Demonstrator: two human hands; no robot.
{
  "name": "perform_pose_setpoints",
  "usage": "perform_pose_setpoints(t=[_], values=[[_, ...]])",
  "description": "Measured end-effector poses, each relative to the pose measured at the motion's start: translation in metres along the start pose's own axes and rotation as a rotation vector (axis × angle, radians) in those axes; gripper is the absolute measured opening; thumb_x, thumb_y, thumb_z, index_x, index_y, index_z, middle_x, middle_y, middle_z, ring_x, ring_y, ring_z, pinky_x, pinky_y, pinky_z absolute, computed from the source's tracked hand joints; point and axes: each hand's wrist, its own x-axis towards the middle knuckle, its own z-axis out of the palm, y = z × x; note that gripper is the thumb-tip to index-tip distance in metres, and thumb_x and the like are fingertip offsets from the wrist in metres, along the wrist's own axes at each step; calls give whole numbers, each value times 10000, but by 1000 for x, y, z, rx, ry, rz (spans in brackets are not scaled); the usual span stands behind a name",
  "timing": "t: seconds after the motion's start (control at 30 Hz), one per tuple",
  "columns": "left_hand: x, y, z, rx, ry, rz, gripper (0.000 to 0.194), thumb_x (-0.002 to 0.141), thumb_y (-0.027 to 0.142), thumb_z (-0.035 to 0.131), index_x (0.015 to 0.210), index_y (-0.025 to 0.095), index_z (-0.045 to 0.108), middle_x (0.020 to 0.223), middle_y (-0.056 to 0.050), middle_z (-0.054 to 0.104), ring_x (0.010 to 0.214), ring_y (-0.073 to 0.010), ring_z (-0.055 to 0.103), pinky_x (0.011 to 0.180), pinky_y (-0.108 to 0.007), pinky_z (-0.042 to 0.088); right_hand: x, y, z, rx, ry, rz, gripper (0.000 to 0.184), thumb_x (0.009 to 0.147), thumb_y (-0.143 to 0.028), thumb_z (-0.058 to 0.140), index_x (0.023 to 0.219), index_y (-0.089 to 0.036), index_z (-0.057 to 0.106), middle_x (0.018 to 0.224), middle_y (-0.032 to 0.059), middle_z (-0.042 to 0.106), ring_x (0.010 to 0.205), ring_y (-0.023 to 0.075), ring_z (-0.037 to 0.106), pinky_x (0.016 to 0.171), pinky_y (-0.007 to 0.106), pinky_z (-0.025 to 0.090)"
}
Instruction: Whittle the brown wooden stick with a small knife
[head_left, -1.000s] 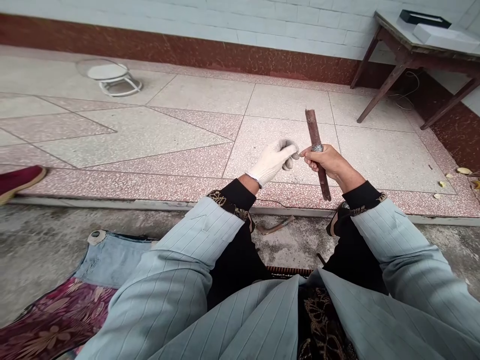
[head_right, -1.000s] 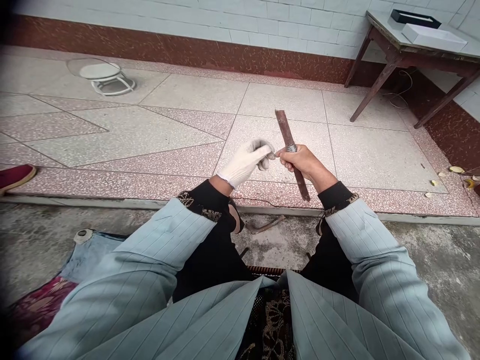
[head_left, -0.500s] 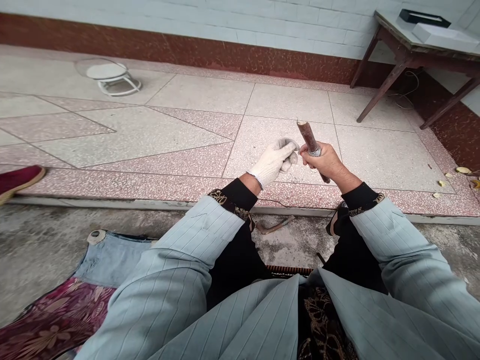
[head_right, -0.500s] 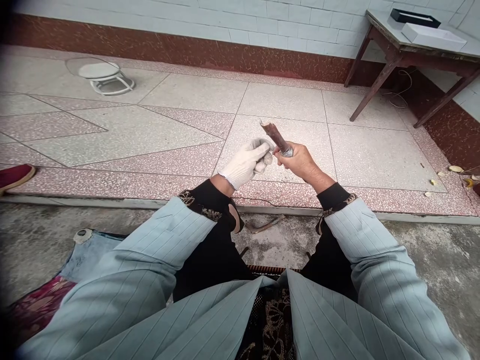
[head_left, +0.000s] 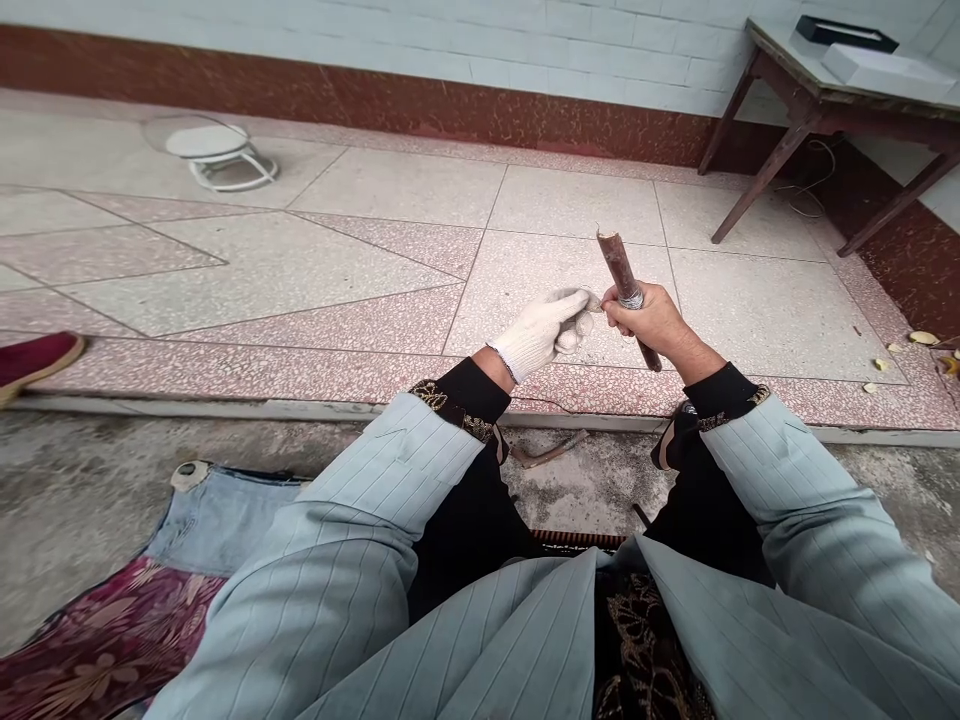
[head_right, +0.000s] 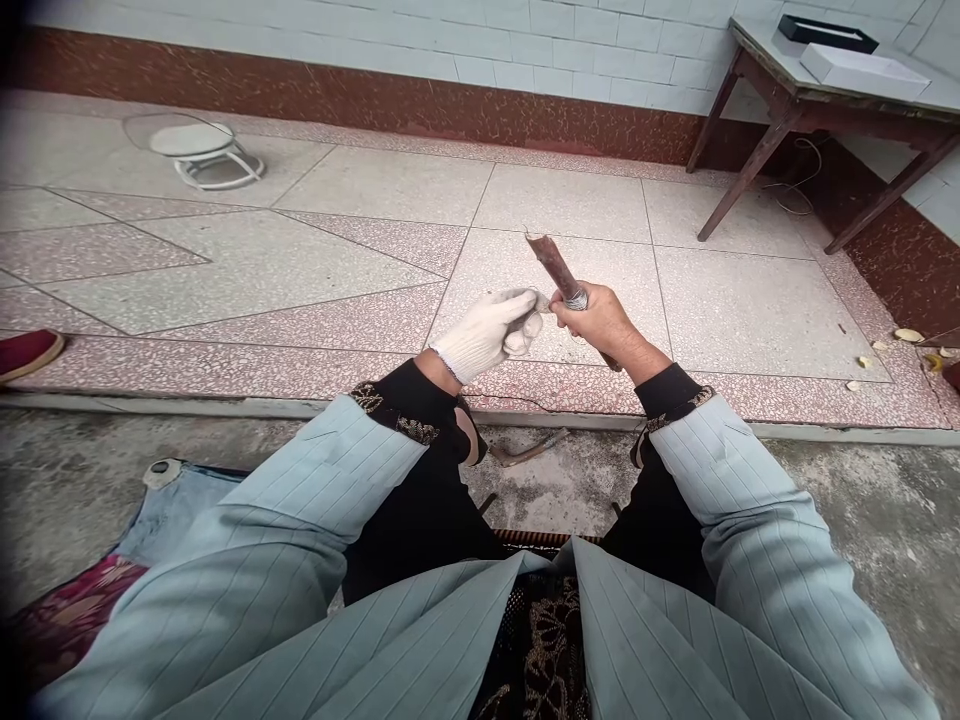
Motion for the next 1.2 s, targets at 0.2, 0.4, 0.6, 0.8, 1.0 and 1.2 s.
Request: perform_pose_setpoints(t=[0.2, 0.4, 0.6, 0.8, 1.0, 1.2], values=[[2, 0, -1, 53, 31, 15, 198, 953, 343, 455, 942, 174, 557, 575, 53, 493, 359, -28, 327, 371, -192, 200, -1, -2, 1, 47, 10, 34, 42, 761, -171, 633, 749, -188, 597, 556, -42, 546, 442, 66, 417, 425, 230, 329], [-1, 0, 2, 396, 122, 248, 562, 804, 180, 581, 1343, 193, 420, 768, 33, 617, 522, -56, 505, 521, -197, 398, 2, -4, 2, 311, 58, 160, 64, 791, -165, 628, 749, -175, 582, 536, -42, 531, 406, 54, 401, 387, 211, 286], [3, -9, 4, 1043, 296, 523, 414, 861, 124, 541, 1271, 175, 571, 1056, -49, 671, 878, -134, 624, 847, -289, 486, 0, -9, 5, 451, 21, 290, 88, 799, -172, 640, 760, -169, 561, 571, -44, 531, 421, 40, 382, 386, 187, 277], [7, -8, -1, 1228, 351, 610, 267, 943, 251, 522, 1169, 176, 641, 1120, -73, 689, 1055, -182, 623, 937, -314, 468, -2, -15, 8, 461, -10, 297, 81, 808, -153, 626, 760, -164, 561, 567, -46, 530, 406, 34, 374, 376, 186, 257], [4, -4, -2, 1240, 344, 589, 245, 945, 260, 515, 1121, 182, 667, 1103, -69, 694, 1063, -187, 620, 963, -325, 457, -2, -12, 8, 431, -27, 244, 86, 791, -198, 657, 776, -172, 577, 580, -49, 535, 420, 38, 380, 382, 191, 268], [7, -6, -2, 982, 360, 528, 200, 913, 258, 565, 1046, 150, 668, 1021, -72, 697, 974, -166, 624, 894, -301, 477, -1, -12, 6, 306, 2, 127, 48, 777, -163, 629, 767, -181, 586, 577, -43, 550, 426, 51, 394, 395, 213, 294]])
